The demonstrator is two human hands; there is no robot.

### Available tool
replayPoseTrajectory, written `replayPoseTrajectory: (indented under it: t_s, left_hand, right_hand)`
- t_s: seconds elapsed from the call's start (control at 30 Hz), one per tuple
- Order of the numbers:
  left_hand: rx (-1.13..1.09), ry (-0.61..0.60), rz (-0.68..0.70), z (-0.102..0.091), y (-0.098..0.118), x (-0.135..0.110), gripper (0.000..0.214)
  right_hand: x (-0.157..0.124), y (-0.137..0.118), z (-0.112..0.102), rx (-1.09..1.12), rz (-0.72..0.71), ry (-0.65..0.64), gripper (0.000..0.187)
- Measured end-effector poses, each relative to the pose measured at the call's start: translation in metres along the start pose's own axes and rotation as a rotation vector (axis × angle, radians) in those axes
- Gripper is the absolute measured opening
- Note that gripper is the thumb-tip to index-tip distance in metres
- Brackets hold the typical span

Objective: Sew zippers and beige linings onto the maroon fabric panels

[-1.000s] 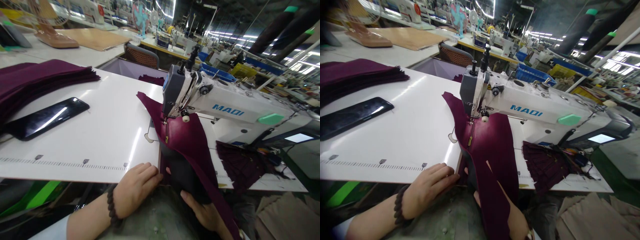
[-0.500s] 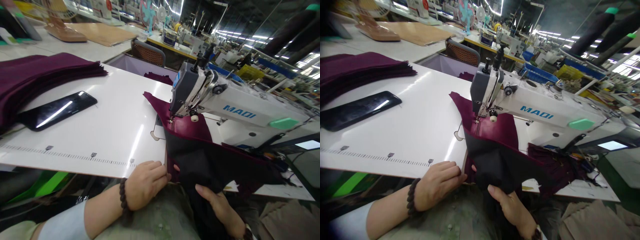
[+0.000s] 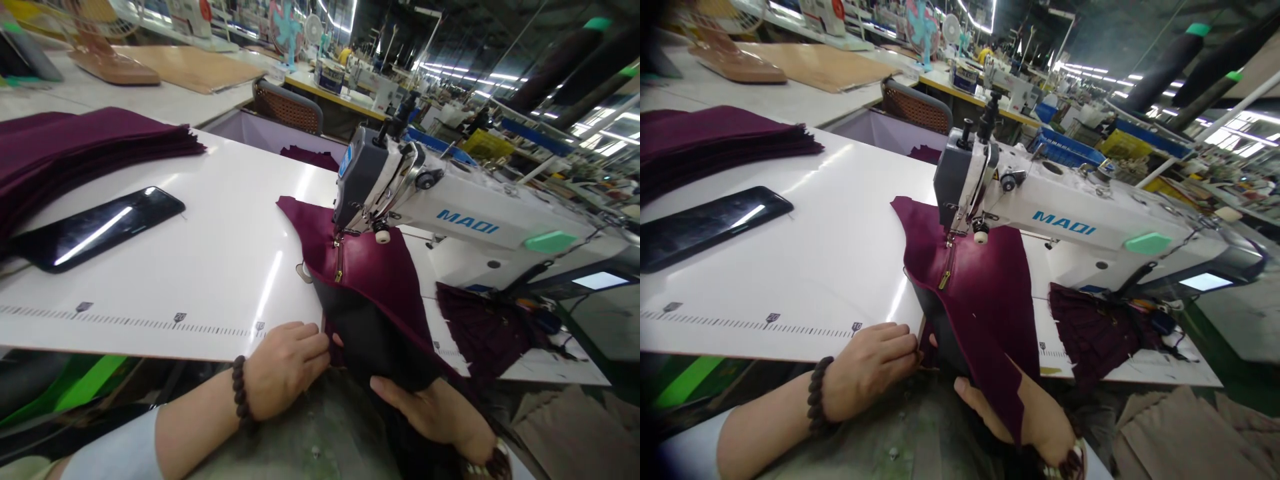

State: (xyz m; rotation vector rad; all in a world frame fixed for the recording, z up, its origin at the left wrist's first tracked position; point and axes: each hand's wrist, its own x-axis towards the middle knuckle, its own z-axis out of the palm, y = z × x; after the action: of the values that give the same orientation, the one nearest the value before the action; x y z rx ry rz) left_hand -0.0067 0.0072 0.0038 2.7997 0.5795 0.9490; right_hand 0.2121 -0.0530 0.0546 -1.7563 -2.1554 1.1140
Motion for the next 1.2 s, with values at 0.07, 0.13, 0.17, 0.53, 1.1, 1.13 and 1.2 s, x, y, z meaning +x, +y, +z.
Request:
replayPoseTrajectory:
  t_s: [0.07,0.13,0.17,0.53,1.1,1.13,1.2]
  left_hand:
    - [-0.012,-0.01,0.002,-0.001,0.0,0.001,0.046]
    - [-0.01,-0.004,0.004,0.001,0.002,0.004,0.046]
    - [-0.007,-0.001,0.006,0.003,0.003,0.005,0.047]
    - [-0.2,-0.072,-0.247,-0.094,-0.048,0.032,0.032]
    - [0.105,-0.525,0.054,-0.004,-0.079,0.048,0.066]
    - [0.099,-0.51,0.044,-0.003,-0.08,0.047,0.065]
    - [0.094,-0.467,0.022,0.0,-0.081,0.045,0.064]
  right_hand:
    - [0.0,-0.002,-0.002,-0.005,-0.047,-0.01,0.05]
    - [0.001,-0.003,-0.005,-0.027,-0.093,-0.018,0.05]
    - [0.001,-0.003,-0.007,-0.04,-0.117,-0.02,0.05]
    - [0.02,-0.035,-0.014,-0.288,-0.367,-0.339,0.063]
    - [0.022,-0.015,-0.016,-0.194,-0.45,-0.171,0.026]
    - [0.023,-0.007,-0.026,-0.127,-0.414,-0.097,0.03]
    - [0.03,0.021,-0.046,-0.02,-0.218,0.266,0.032]
